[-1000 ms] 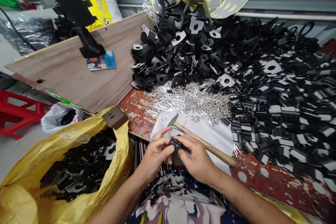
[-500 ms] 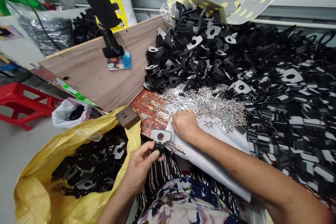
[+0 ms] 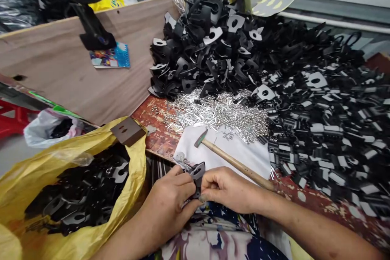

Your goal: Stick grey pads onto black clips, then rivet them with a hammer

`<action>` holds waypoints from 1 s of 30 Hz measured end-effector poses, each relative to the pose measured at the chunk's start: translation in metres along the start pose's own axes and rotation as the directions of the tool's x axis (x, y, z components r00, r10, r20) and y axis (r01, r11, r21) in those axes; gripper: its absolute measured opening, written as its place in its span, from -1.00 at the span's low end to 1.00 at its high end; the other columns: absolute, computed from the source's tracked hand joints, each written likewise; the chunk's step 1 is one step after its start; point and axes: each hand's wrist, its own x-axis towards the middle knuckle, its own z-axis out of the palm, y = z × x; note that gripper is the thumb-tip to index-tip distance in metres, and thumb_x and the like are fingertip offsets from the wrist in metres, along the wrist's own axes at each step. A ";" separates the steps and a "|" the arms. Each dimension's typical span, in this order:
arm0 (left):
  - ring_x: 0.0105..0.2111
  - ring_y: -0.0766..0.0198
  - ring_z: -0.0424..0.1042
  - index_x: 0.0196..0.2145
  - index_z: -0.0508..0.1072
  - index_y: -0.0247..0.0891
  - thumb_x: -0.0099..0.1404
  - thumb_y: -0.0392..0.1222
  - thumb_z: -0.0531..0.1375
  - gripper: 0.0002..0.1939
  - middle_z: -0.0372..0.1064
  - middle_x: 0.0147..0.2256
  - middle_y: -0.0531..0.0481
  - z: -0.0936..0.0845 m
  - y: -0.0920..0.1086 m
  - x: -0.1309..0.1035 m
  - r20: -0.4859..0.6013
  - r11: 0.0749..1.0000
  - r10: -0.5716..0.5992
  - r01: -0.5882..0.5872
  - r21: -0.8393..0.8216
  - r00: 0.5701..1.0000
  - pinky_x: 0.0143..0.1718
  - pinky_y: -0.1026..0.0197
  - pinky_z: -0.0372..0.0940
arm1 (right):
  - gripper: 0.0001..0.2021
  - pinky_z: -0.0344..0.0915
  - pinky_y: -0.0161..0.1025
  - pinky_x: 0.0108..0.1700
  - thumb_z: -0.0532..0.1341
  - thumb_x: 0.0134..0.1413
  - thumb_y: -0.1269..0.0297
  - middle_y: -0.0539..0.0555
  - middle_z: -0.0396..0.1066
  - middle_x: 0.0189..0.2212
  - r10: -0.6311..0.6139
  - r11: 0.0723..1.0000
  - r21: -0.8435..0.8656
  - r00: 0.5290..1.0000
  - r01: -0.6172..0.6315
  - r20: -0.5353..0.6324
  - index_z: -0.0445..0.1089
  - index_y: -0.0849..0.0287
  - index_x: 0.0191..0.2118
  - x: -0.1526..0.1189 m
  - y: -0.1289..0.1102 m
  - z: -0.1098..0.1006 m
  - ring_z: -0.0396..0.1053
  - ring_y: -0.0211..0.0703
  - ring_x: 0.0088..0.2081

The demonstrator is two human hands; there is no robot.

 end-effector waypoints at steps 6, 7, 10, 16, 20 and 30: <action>-0.46 0.21 0.26 -0.57 0.41 -0.18 0.27 -0.16 0.35 -0.70 0.33 -0.53 0.01 0.003 -0.003 0.010 -0.087 0.985 -0.159 0.152 -0.078 0.984 -0.35 0.18 0.14 | -0.79 0.22 -0.19 -0.30 0.20 0.27 0.43 0.04 0.49 -0.41 -0.347 0.811 -0.574 0.886 0.117 -0.309 0.53 0.10 -0.37 0.012 0.014 -0.060 0.35 -0.17 -0.37; -0.45 0.21 0.27 -0.57 0.40 -0.20 0.27 -0.14 0.34 -0.70 0.34 -0.51 0.00 0.003 -0.005 0.012 -0.107 0.968 -0.221 0.204 -0.146 0.969 -0.38 0.20 0.14 | -0.79 0.22 -0.18 -0.27 0.19 0.28 0.46 0.07 0.50 -0.38 -0.410 0.730 -0.673 0.863 0.117 -0.295 0.53 0.12 -0.35 0.019 0.017 -0.070 0.36 -0.14 -0.33; -0.46 0.26 0.29 -0.55 0.40 -0.24 0.24 -0.11 0.31 -0.72 0.35 -0.45 -0.02 0.005 -0.011 0.017 -0.083 0.853 -0.385 0.321 -0.411 0.919 -0.47 0.27 0.16 | -0.80 0.21 -0.19 -0.24 0.18 0.34 0.45 0.11 0.49 -0.34 -0.490 0.477 -0.857 0.868 0.194 -0.076 0.50 0.14 -0.31 0.043 0.025 -0.084 0.34 -0.09 -0.26; -0.56 0.38 0.25 -0.48 0.46 -0.30 0.15 -0.03 0.34 -0.73 0.33 -0.44 0.03 0.014 -0.014 0.027 0.005 0.531 -0.508 0.319 -0.785 0.861 -0.55 0.32 0.28 | -0.80 0.22 -0.15 -0.18 0.10 0.38 0.46 0.16 0.46 -0.32 -0.499 0.184 -0.963 0.863 0.197 0.081 0.45 0.19 -0.25 0.060 0.034 -0.085 0.31 -0.05 -0.24; -0.61 0.45 0.18 -0.50 0.47 -0.33 0.07 -0.04 0.37 -0.71 0.33 -0.47 0.03 0.018 -0.018 0.033 0.003 0.403 -0.563 0.277 -0.872 0.827 -0.61 0.35 0.26 | -0.79 0.25 -0.18 -0.22 0.12 0.22 0.59 0.14 0.46 -0.33 -0.531 0.371 -0.921 0.841 0.120 -0.104 0.45 0.20 -0.29 0.037 0.028 -0.096 0.36 -0.07 -0.26; -0.51 0.35 0.30 -0.42 0.60 -0.36 0.19 0.02 0.32 -0.67 0.39 -0.41 -0.07 0.030 -0.018 0.052 0.025 0.241 -0.446 0.147 -0.959 0.895 -0.59 0.32 0.31 | -0.92 0.34 -0.06 0.12 0.32 0.27 0.41 -0.01 0.61 -0.19 -0.657 0.752 -0.477 0.578 0.455 -0.484 0.54 0.07 -0.22 -0.014 0.001 -0.031 0.53 -0.17 -0.14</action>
